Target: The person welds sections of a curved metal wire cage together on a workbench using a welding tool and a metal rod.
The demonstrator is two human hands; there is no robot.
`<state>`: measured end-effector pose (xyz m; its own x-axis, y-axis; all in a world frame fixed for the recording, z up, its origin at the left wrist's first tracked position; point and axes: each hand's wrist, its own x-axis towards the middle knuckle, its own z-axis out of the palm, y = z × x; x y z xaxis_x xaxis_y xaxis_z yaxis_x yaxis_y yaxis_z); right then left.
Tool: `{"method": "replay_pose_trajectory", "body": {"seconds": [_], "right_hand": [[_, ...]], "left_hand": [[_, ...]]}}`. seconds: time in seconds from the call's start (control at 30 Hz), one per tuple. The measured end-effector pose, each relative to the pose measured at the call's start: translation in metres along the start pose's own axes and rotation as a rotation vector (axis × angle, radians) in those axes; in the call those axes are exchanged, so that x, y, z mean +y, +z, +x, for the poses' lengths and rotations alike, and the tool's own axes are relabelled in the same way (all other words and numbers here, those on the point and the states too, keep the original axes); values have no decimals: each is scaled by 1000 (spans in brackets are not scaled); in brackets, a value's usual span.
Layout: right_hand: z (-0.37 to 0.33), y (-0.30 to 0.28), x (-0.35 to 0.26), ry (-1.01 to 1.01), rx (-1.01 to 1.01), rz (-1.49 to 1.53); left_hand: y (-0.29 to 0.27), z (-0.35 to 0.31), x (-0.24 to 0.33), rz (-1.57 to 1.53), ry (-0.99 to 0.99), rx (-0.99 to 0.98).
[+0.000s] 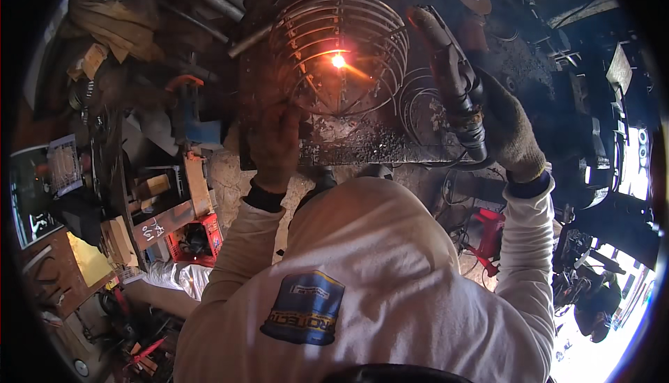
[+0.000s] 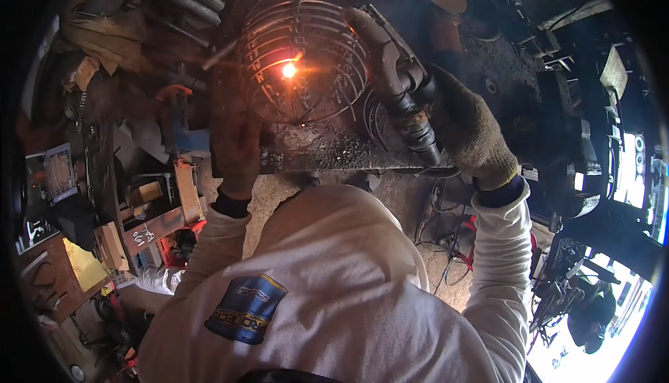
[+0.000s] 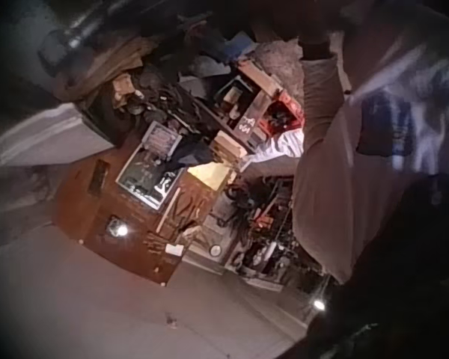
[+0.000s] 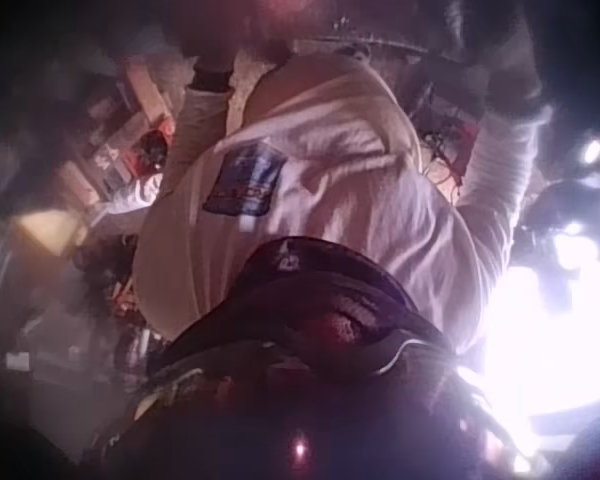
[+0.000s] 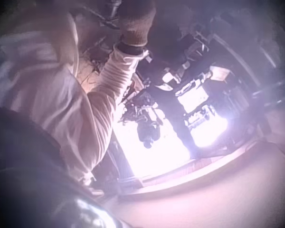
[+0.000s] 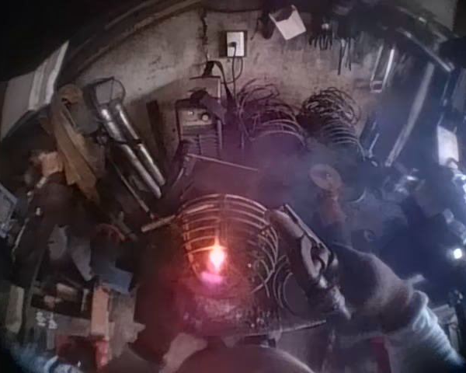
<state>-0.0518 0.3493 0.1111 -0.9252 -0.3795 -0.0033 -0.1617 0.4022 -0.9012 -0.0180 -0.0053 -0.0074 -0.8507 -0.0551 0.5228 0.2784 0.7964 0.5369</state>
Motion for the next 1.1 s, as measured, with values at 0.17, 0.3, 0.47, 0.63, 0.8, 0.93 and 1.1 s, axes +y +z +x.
{"method": "replay_pose_trajectory", "body": {"seconds": [0.17,0.3,0.47,0.63,0.8,0.93,1.1], "right_hand": [[0,4,-2,29,3,69],[0,1,0,31,-10,25],[-3,-6,13,-148,-45,-106],[1,3,-10,146,2,31],[-7,-1,14,-261,-8,-301],[-9,4,16,-74,101,164],[-27,-3,33,-89,255,400]], "left_hand": [[4,-5,1,-406,-442,-92],[0,-4,6,-412,-424,-118],[-11,9,23,-347,-431,-186],[2,-17,-52,-703,-563,-400],[6,-17,-17,-305,-204,-103],[20,-25,-37,-176,-46,-10],[14,-16,-17,73,136,59]]}}
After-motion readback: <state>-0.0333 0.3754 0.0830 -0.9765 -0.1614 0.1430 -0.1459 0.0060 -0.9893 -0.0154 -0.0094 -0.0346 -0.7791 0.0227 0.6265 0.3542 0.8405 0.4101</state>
